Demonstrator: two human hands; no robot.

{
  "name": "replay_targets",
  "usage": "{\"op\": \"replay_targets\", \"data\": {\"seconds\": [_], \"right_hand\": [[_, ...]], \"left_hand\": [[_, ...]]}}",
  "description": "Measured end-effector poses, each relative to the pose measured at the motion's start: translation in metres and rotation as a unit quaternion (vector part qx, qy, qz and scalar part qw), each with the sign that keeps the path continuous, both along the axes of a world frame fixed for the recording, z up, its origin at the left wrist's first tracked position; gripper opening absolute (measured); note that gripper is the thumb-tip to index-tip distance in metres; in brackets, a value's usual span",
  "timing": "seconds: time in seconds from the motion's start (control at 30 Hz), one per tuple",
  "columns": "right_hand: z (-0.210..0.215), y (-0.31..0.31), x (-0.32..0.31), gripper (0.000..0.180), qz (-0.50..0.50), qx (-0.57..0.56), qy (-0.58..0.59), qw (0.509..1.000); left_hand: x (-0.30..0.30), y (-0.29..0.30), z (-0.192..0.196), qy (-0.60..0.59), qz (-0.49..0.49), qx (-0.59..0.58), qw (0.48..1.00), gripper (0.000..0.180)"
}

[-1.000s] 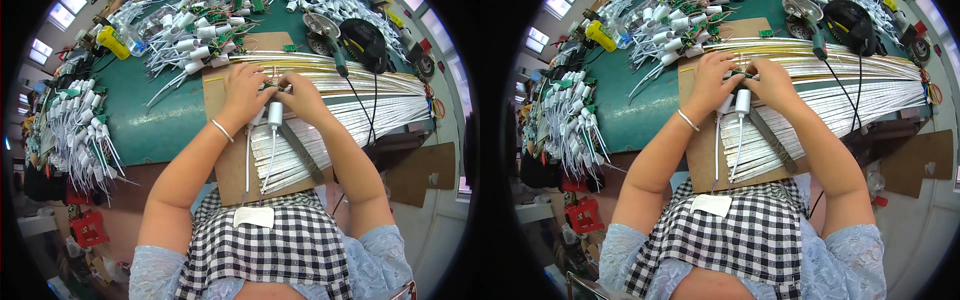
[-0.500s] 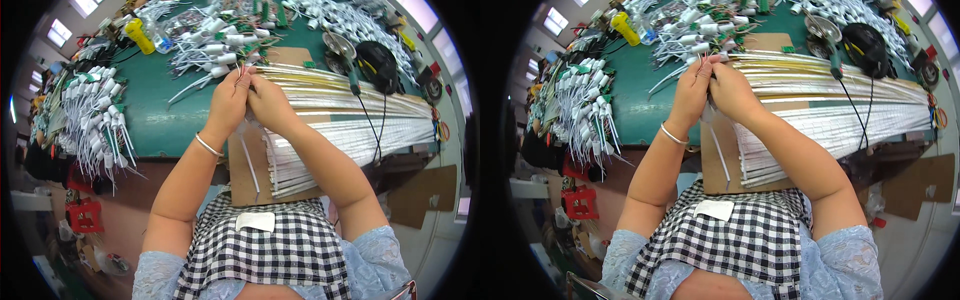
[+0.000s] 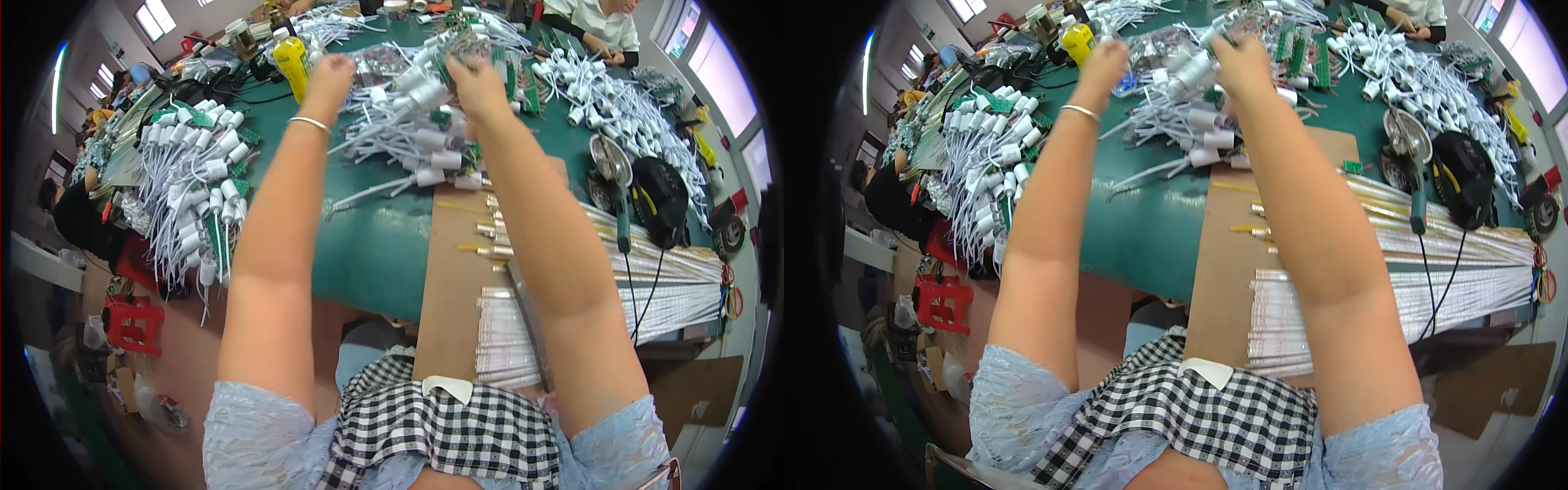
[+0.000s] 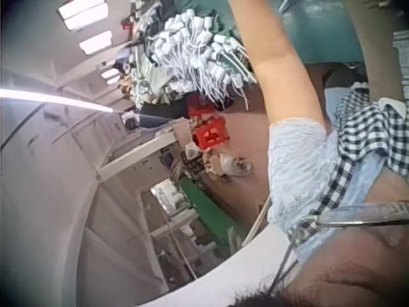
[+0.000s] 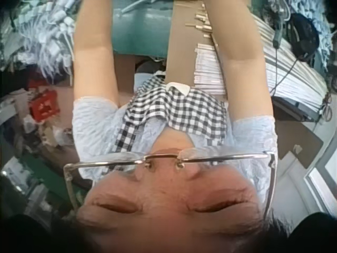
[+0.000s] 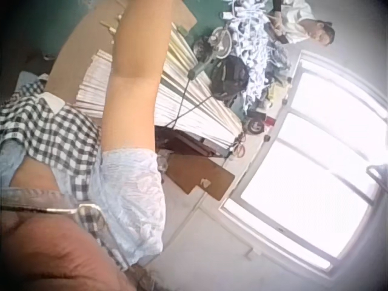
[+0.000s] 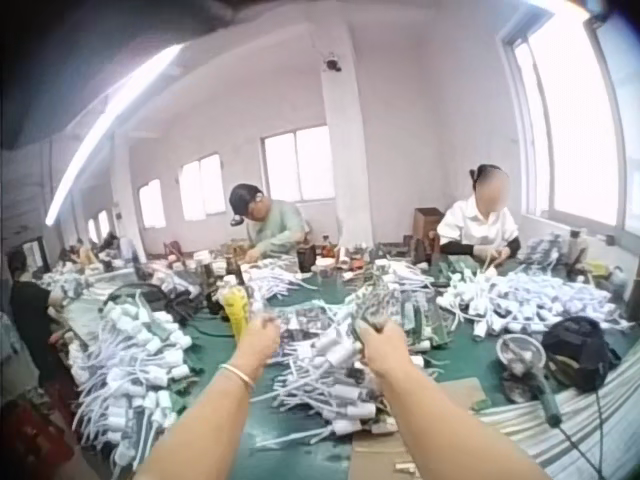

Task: The person assembles electronic components by inserting white plastic connectors into a green circuit board. They repeatedly pick up connectors from a pile on the table, align them with the board, and press them into place. The person handles the board and connectors by hand, occasionally adjusting the position of the board on the work surface.

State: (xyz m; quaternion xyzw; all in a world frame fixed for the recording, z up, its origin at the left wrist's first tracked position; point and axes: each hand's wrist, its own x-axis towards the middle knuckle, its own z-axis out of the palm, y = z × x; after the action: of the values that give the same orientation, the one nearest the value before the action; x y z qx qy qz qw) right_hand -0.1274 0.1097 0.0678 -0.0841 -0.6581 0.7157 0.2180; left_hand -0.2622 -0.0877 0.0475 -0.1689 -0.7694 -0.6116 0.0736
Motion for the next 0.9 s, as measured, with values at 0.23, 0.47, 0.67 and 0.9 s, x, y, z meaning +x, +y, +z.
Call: {"op": "replay_targets", "data": {"seconds": [0.23, 0.47, 0.67, 0.9], "right_hand": [[-0.040, 0.026, 0.017, 0.034, -0.044, -0.045, -0.120, 0.991], [-0.033, 0.020, 0.039, 0.045, -0.323, 0.064, -0.004, 0.944], [-0.030, -0.006, 0.055, 0.045, -0.259, 0.497, 0.207, 0.802], [-0.066, -0.015, 0.063, 0.075, -0.220, 0.622, 0.091, 0.746]], "left_hand": [[-0.066, 0.052, -0.052, -0.046, 0.026, -0.488, 0.871, 0.054], [-0.074, 0.043, -0.063, -0.094, 0.001, 0.043, 0.995, 0.025], [-0.015, 0.073, 0.036, 0.207, 0.077, -0.081, 0.972, 0.023], [0.028, 0.155, 0.000, 0.247, -0.315, -0.355, 0.845, 0.048]]}}
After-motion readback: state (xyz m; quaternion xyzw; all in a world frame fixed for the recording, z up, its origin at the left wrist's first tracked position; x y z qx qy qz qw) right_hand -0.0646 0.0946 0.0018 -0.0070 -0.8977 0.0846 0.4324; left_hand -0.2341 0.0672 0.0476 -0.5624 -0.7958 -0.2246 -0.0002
